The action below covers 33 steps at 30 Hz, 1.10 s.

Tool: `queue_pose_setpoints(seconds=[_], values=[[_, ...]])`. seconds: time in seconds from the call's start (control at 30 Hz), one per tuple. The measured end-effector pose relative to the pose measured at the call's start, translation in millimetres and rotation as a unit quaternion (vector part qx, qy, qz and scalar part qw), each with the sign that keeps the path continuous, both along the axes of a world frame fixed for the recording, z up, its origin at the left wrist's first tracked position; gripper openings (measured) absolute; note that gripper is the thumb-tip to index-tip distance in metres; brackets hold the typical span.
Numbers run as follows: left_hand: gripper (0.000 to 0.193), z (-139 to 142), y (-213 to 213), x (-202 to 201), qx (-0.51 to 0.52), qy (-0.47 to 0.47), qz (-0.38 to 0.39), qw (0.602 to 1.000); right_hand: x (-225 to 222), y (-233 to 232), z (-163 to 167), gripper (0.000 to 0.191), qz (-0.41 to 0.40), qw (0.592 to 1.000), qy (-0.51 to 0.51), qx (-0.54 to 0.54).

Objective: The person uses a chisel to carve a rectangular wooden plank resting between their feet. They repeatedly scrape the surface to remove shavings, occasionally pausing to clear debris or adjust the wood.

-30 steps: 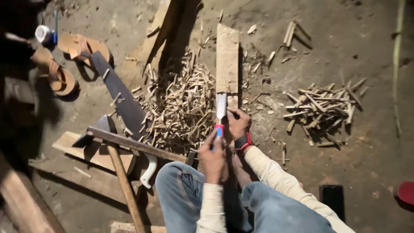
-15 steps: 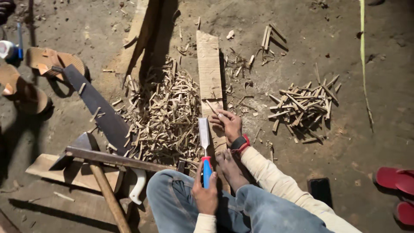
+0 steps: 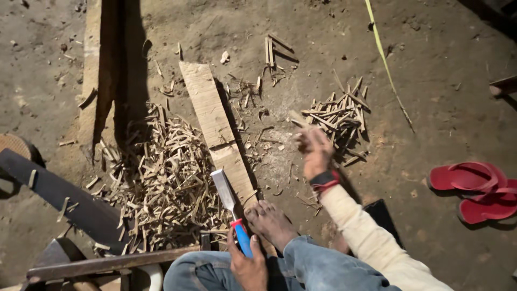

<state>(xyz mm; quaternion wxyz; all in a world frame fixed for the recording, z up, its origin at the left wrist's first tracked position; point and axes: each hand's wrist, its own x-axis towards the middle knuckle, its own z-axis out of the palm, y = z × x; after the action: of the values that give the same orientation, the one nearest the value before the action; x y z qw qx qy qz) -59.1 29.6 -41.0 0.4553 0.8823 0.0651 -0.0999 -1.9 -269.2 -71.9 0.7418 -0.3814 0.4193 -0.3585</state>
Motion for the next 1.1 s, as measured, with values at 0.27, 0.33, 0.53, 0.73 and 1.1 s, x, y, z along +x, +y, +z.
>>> queue_pose_setpoints(seconds=[0.27,0.33,0.53,0.73,1.1], values=[[0.065,-8,-3,-3,0.023,0.027,0.014,0.999,-51,10,2,0.031,-0.011,0.990,0.111,-0.085],[0.068,-19,-2,-7,0.033,0.025,0.022,0.999,-25,-11,7,0.022,0.058,0.931,0.181,-0.310],[0.072,-76,7,-19,-0.020,-0.141,-0.015,0.990,133,-125,30,0.026,0.134,0.791,0.252,-0.541],[0.073,-125,1,-15,-0.193,-0.255,-0.031,0.947,223,-158,45,0.075,0.143,0.709,0.315,-0.614],[0.073,-126,0,-20,-0.184,-0.228,-0.025,0.956,233,-151,19,0.058,0.194,0.655,0.424,-0.595]])
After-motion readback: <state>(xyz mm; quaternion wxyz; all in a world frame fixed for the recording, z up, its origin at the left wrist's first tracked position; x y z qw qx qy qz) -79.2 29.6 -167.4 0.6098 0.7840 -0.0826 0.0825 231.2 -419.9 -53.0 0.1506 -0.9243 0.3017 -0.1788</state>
